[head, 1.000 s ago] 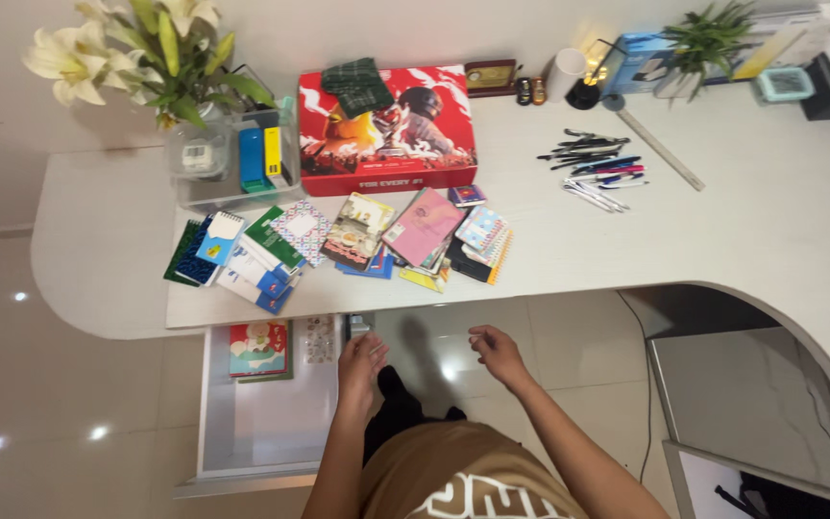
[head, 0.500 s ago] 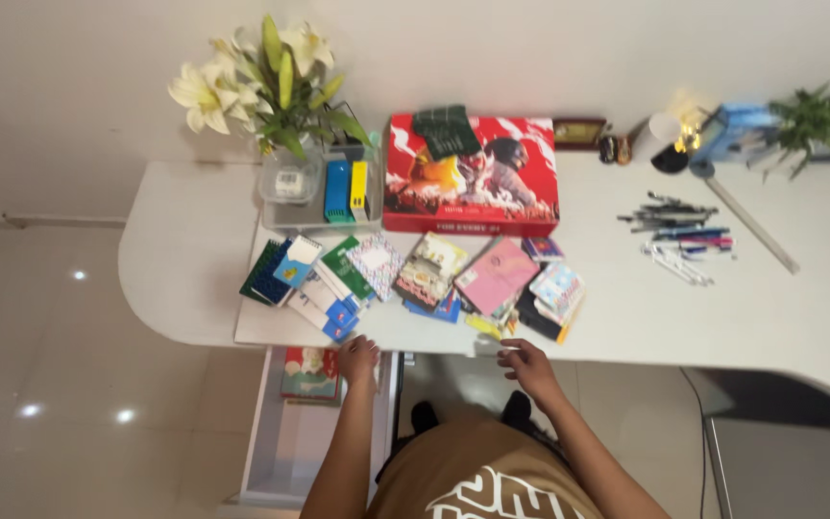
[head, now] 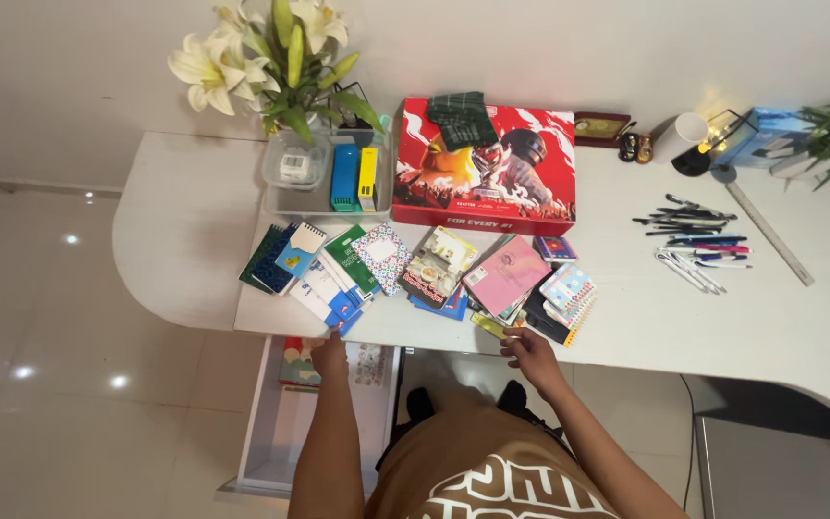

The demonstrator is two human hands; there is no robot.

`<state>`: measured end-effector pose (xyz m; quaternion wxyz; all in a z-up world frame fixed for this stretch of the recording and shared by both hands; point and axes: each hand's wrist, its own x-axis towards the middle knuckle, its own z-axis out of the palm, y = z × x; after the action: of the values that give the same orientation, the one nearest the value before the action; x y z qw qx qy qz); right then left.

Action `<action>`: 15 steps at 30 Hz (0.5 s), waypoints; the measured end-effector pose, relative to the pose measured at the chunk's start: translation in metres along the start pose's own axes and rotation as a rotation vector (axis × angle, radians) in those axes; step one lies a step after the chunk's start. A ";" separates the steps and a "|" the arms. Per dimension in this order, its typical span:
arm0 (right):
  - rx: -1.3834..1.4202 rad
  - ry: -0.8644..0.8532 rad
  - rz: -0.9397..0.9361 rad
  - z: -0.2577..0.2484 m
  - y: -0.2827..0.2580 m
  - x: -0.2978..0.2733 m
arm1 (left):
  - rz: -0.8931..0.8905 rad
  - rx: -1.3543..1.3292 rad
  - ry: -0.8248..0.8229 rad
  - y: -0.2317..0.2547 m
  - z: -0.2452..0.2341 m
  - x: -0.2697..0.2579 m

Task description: The person organizes stationery items on a white desk by placing them into an open drawer. They handle various notebooks, notepads, and small boxes, stacking them neatly inside the drawer.

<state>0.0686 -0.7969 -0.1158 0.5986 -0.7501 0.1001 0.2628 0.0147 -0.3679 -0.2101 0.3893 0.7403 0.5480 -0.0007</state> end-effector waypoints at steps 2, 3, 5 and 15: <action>-0.001 0.013 0.024 0.003 0.001 -0.005 | -0.166 -0.125 -0.121 0.012 -0.006 -0.002; -0.006 0.021 0.039 0.002 0.002 -0.008 | -0.172 -0.120 -0.157 0.012 -0.005 0.000; -0.008 0.035 0.047 0.002 0.002 -0.012 | -0.150 0.034 -0.183 0.005 0.006 0.016; -0.066 0.021 0.074 0.006 -0.002 -0.028 | -0.203 -0.124 -0.120 0.017 0.011 -0.004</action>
<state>0.0446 -0.7956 -0.1003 0.5622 -0.7680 0.1255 0.2799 0.0314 -0.3795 -0.2062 0.4644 0.6543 0.5947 -0.0505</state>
